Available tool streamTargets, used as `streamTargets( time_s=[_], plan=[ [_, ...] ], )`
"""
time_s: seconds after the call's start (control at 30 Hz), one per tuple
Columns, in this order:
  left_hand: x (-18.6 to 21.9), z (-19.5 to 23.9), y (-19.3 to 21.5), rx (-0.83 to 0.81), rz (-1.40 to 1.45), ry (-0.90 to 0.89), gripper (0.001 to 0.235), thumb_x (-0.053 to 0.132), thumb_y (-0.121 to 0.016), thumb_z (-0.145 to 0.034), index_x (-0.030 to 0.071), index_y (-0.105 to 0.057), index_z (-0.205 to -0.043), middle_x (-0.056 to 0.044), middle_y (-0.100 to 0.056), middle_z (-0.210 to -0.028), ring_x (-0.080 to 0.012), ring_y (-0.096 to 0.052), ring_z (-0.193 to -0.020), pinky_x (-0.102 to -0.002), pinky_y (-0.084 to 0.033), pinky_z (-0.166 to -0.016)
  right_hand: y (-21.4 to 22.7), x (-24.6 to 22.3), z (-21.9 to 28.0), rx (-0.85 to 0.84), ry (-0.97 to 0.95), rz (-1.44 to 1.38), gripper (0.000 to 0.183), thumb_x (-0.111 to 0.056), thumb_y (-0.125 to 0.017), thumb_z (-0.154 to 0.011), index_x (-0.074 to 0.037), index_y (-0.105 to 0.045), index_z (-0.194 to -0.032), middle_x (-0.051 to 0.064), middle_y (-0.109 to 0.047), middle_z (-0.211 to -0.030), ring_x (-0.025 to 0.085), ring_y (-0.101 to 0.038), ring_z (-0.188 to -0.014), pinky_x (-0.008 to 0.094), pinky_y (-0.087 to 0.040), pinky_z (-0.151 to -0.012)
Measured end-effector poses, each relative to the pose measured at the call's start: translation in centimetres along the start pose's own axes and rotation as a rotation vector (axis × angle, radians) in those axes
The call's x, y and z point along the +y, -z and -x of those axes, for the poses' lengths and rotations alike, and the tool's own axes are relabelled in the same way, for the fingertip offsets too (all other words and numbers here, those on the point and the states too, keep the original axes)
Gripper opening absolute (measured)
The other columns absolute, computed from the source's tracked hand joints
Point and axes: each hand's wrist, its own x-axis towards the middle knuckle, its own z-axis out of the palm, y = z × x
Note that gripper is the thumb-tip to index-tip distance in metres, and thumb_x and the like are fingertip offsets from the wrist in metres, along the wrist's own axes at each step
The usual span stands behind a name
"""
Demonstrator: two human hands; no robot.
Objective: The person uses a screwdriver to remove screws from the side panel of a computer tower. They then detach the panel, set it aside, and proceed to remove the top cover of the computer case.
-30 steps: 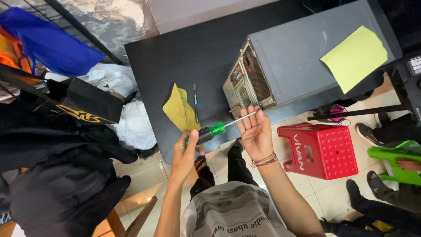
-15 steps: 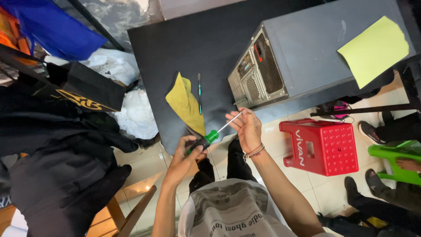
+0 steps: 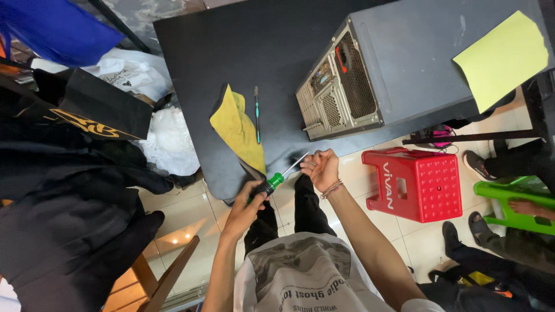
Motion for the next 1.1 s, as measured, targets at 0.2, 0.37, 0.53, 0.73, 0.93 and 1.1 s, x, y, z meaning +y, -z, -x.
streamTargets(
  time_s=[0.2,0.37,0.53,0.73,0.93,1.1],
  plan=[
    [-1.0,-1.2,-0.7,-0.005,0.104,-0.085,0.044,0.024,-0.063,-0.101,0.012,-0.065,-0.143,-0.019,-0.077,-0.115,-0.0276,-0.071,-0.106,-0.039,-0.063,-0.090,1.0,-0.8,-0.9,-0.048,-0.048,0.040,0.037,-0.040,-0.055,-0.081,-0.014,-0.045,-0.057,0.014,-0.064,-0.071,0.033,-0.073,-0.062,0.038,-0.060,-0.052],
    [-1.1,-1.3,-0.9,0.004,0.161,-0.106,0.044,0.019,-0.065,-0.100,0.005,-0.065,-0.142,-0.023,-0.072,-0.120,-0.0305,-0.070,-0.116,-0.040,-0.063,-0.097,2.3,-0.9,-2.2,-0.044,-0.061,0.082,0.028,-0.038,-0.049,-0.077,-0.012,-0.046,-0.066,0.012,-0.056,-0.071,0.031,-0.061,-0.060,0.037,-0.046,-0.051],
    [-0.6,-2.2,-1.2,-0.020,0.097,-0.081,0.047,0.021,-0.063,-0.102,0.005,-0.061,-0.145,-0.024,-0.071,-0.119,-0.0334,-0.070,-0.116,-0.042,-0.063,-0.100,1.6,-0.8,-1.9,-0.053,-0.083,0.096,0.014,-0.028,-0.052,-0.072,-0.013,-0.050,-0.072,0.006,-0.048,-0.074,0.025,-0.050,-0.061,0.033,-0.038,-0.051],
    [1.0,-3.1,-1.0,-0.006,0.037,-0.074,0.046,0.022,-0.062,-0.102,0.012,-0.062,-0.147,-0.024,-0.068,-0.127,-0.0329,-0.072,-0.113,-0.048,-0.061,-0.099,1.0,0.0,-2.6,-0.036,-0.046,0.255,0.020,-0.026,-0.058,-0.077,-0.010,-0.068,-0.085,0.007,-0.063,-0.079,0.021,-0.059,-0.067,0.032,-0.049,-0.059],
    [-1.8,-7.7,-1.0,0.021,0.061,-0.124,0.047,0.017,-0.070,-0.096,0.014,-0.066,-0.143,-0.028,-0.065,-0.132,-0.0362,-0.071,-0.109,-0.042,-0.063,-0.094,-1.7,-0.4,-0.2,-0.092,-0.007,0.249,0.033,-0.023,-0.062,-0.085,-0.007,-0.075,-0.110,-0.002,-0.050,-0.079,0.011,-0.044,-0.064,0.031,-0.050,-0.067],
    [-2.9,-10.0,-0.7,0.072,0.053,-0.197,0.048,0.014,-0.074,-0.094,0.021,-0.071,-0.142,-0.025,-0.067,-0.129,-0.0358,-0.071,-0.109,-0.044,-0.062,-0.089,-2.5,-0.5,0.2,-0.106,0.091,0.238,0.035,-0.013,-0.057,-0.102,0.000,-0.070,-0.131,-0.006,-0.041,-0.076,0.006,-0.039,-0.060,0.030,-0.051,-0.069]
  ],
)
